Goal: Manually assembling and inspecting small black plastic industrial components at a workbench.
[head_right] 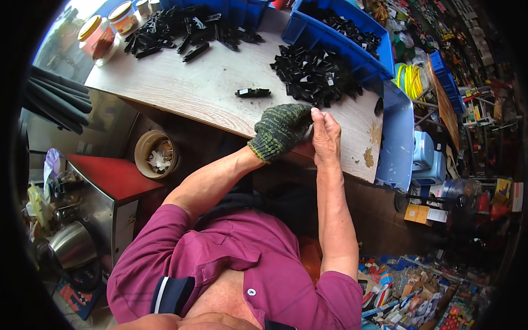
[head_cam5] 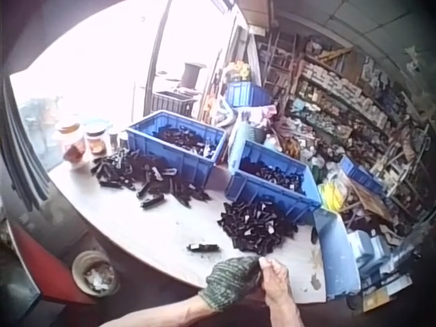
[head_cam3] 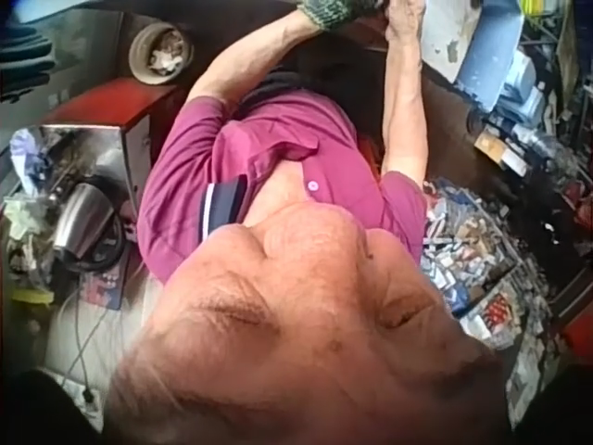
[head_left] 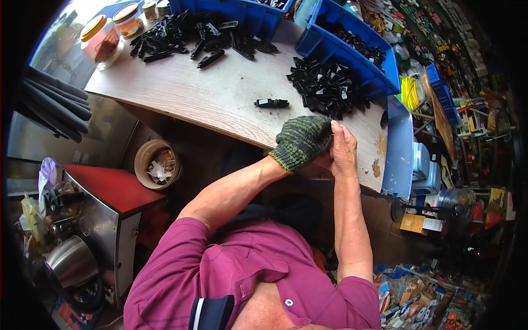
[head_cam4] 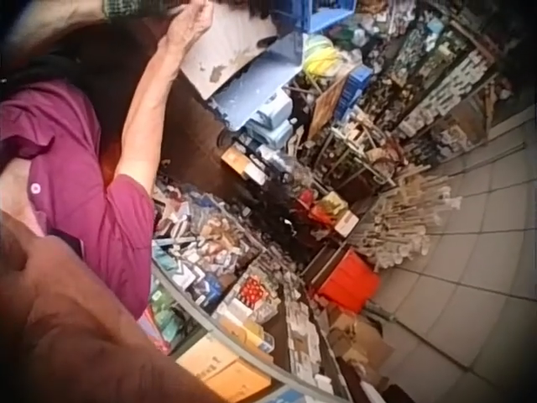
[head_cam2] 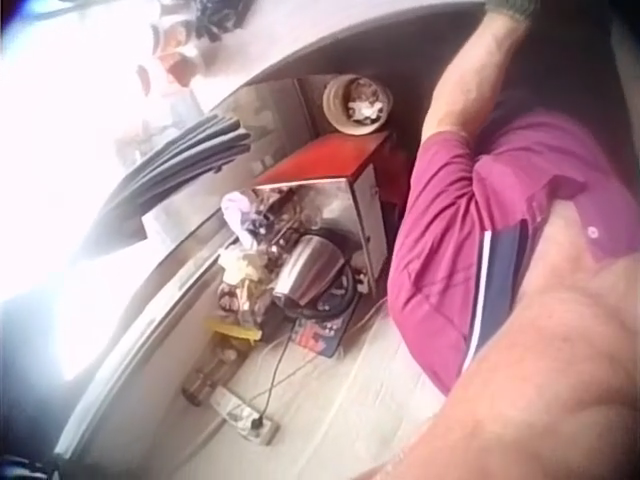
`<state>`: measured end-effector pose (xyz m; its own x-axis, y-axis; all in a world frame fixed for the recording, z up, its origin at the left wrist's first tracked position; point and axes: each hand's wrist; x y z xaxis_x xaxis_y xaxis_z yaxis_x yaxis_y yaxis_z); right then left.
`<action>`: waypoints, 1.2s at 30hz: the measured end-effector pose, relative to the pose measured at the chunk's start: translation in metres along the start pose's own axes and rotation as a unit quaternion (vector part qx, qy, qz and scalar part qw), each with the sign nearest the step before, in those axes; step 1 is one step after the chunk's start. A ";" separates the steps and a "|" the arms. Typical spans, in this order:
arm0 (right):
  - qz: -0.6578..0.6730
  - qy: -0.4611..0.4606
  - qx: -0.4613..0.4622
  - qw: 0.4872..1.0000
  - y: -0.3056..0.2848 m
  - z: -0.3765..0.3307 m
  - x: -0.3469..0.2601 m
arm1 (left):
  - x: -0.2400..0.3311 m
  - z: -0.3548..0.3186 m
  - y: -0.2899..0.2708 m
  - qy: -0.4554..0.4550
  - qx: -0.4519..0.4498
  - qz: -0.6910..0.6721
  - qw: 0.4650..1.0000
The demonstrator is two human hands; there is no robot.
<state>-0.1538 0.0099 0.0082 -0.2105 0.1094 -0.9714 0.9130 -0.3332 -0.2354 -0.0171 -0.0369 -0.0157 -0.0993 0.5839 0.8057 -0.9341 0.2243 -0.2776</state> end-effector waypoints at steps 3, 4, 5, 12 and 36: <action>0.045 -0.001 0.006 0.999 0.007 -0.004 0.000 | 0.000 -0.001 -0.004 -0.016 -0.021 0.020 0.999; 0.082 -0.038 -0.006 0.996 0.008 -0.003 0.002 | 0.004 -0.001 -0.006 -0.007 -0.025 0.022 0.999; 0.082 -0.038 -0.006 0.996 0.010 -0.004 0.005 | 0.009 0.000 -0.008 0.003 -0.029 0.024 0.999; 0.125 0.041 0.002 0.991 0.019 -0.017 -0.011 | -0.019 -0.001 -0.091 0.038 0.087 0.327 0.940; 0.162 0.083 0.176 0.967 0.033 -0.024 -0.014 | 0.001 -0.012 -0.027 -0.097 -0.052 -0.143 0.984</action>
<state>-0.1120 0.0194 0.0148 0.1531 0.0852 -0.9845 0.7393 -0.6710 0.0569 0.0123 -0.0329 -0.0137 0.0899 0.3281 0.9403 -0.8938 0.4432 -0.0692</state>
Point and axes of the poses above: each hand's wrist, its own z-axis towards the middle knuckle, its own y-axis out of the palm, x = y × z, and after that the axes turned 7 degrees about -z, right-handed
